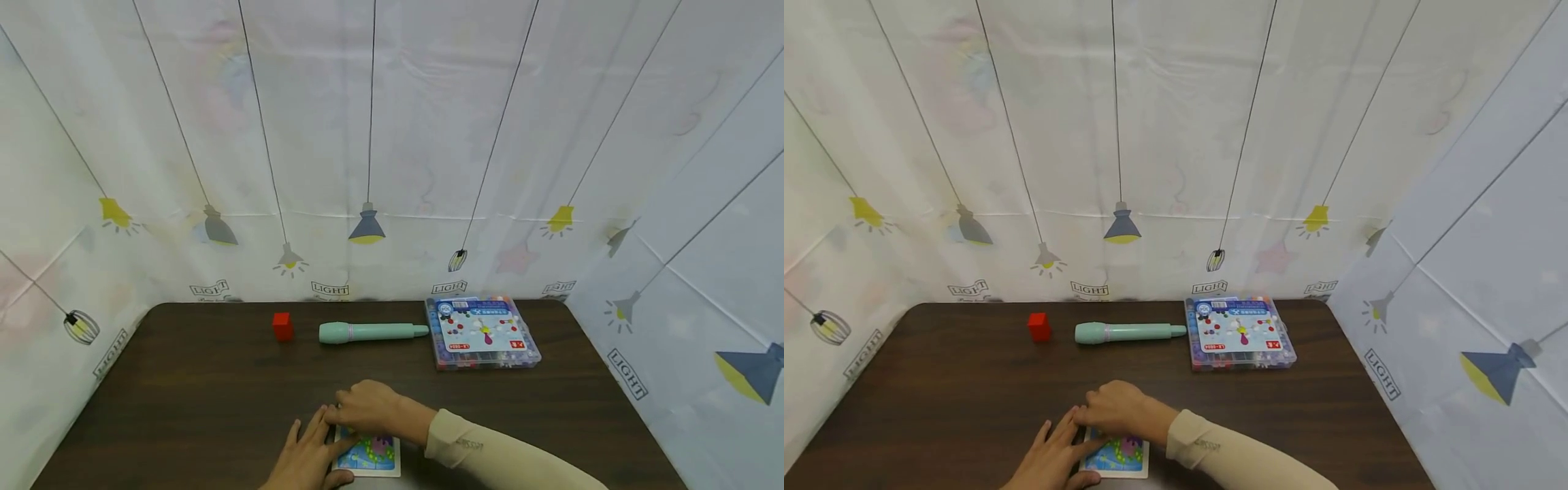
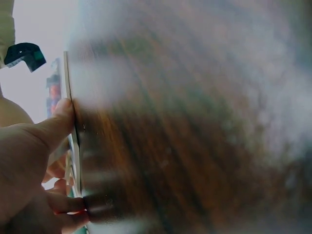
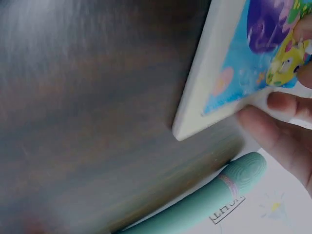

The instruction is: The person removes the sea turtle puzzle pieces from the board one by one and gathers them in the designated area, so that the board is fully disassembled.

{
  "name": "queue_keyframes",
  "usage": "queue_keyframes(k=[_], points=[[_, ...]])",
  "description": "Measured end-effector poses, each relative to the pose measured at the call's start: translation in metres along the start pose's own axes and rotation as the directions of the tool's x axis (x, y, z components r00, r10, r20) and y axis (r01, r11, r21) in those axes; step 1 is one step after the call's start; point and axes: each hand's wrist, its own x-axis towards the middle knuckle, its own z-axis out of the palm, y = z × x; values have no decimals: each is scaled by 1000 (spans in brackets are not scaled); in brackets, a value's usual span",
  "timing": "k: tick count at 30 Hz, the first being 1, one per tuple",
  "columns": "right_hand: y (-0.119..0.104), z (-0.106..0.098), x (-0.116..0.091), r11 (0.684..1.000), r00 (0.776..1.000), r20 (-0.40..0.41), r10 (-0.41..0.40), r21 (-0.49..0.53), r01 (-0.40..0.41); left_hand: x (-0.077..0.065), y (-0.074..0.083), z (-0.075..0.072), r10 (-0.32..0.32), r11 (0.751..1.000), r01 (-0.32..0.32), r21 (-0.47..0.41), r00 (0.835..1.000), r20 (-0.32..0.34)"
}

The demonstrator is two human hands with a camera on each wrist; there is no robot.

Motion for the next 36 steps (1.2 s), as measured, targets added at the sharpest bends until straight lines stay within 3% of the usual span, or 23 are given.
queue_keyframes(k=[6,12,18,28,36], points=[[1,4,-1,1000,999,-30,12,-13,-12,1,-1,0,-19,1000,19,-14,1000,21],[6,12,-8,998,999,-49,19,61,-16,1,0,0,-37,999,38,-17,999,37],[12,10,-10,992,1000,4,7,126,-7,0,0,0,-26,999,26,-26,999,22],[9,1,1,994,995,97,-30,106,20,0,-1,1,-28,999,29,-26,999,23],[9,6,-1,991,999,5,-51,123,50,-1,-1,2,-22,999,22,-26,1000,7]])
